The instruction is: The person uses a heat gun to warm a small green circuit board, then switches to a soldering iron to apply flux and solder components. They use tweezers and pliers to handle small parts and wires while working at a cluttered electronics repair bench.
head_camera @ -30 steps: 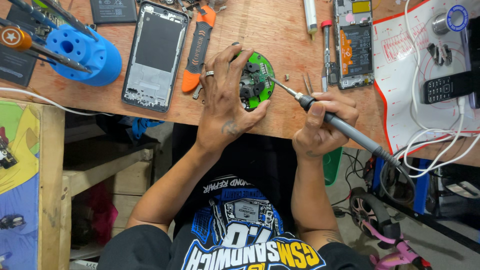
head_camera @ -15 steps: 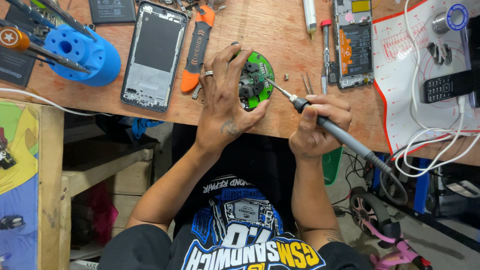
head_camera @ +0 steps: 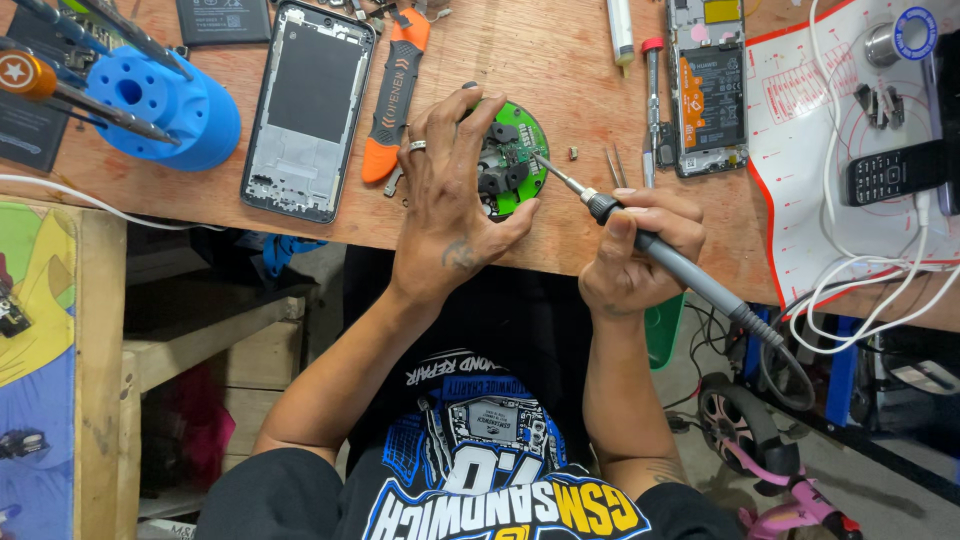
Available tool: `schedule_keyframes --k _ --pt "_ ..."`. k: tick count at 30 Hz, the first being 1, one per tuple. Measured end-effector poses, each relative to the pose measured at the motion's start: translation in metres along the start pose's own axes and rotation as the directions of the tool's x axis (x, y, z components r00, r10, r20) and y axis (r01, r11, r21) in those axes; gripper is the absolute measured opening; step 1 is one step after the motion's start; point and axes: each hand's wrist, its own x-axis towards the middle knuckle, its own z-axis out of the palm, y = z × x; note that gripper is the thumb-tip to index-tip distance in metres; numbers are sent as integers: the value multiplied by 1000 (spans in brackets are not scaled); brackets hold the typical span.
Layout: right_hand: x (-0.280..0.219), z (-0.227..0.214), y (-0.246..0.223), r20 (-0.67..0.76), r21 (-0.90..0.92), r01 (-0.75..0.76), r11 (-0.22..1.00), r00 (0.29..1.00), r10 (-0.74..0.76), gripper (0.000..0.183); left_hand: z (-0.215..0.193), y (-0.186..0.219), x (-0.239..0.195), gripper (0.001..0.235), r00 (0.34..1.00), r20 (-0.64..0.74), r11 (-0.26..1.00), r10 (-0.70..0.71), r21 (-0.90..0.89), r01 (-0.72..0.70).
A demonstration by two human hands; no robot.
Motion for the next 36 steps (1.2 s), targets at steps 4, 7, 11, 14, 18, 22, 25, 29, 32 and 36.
schedule_keyframes --k 4,7,11,14,18,22,25,29,32,36 --pt "0 0 1 -31 13 -25 1000 999 25 24 0 0 0 92 1000 2 1000 -16 -24 16" --pt "-1 -1 2 -34 -6 -23 1000 999 23 24 -1 0 0 93 1000 -1 1000 -4 -13 4" --pt "-2 -1 2 -26 -5 -24 1000 999 24 26 -1 0 0 92 1000 -5 1000 1 -13 -1" --pt "-2 -1 1 -2 -4 -23 1000 1000 23 26 -1 0 0 92 1000 -4 1000 -3 -17 3" --pt "-2 -1 1 6 -3 -9 1000 1000 9 26 0 0 0 92 1000 -1 1000 -9 -7 9" --pt "-1 -1 0 -22 -14 -20 1000 1000 20 25 -2 0 0 92 1000 -4 1000 3 -13 -3" --pt "1 -1 1 -31 -22 1 1000 1000 -1 24 -2 1 0 91 1000 1 1000 -2 -26 2" --pt "0 -1 1 -28 -19 -7 1000 1000 7 24 -2 1 0 91 1000 2 999 -8 -35 8" --pt "-1 0 1 -14 8 -20 1000 1000 20 24 -3 1 0 91 1000 3 999 -15 -38 15" --pt "-4 -1 1 0 -2 -15 1000 1000 15 24 -2 2 -1 92 1000 2 999 -10 -31 11"
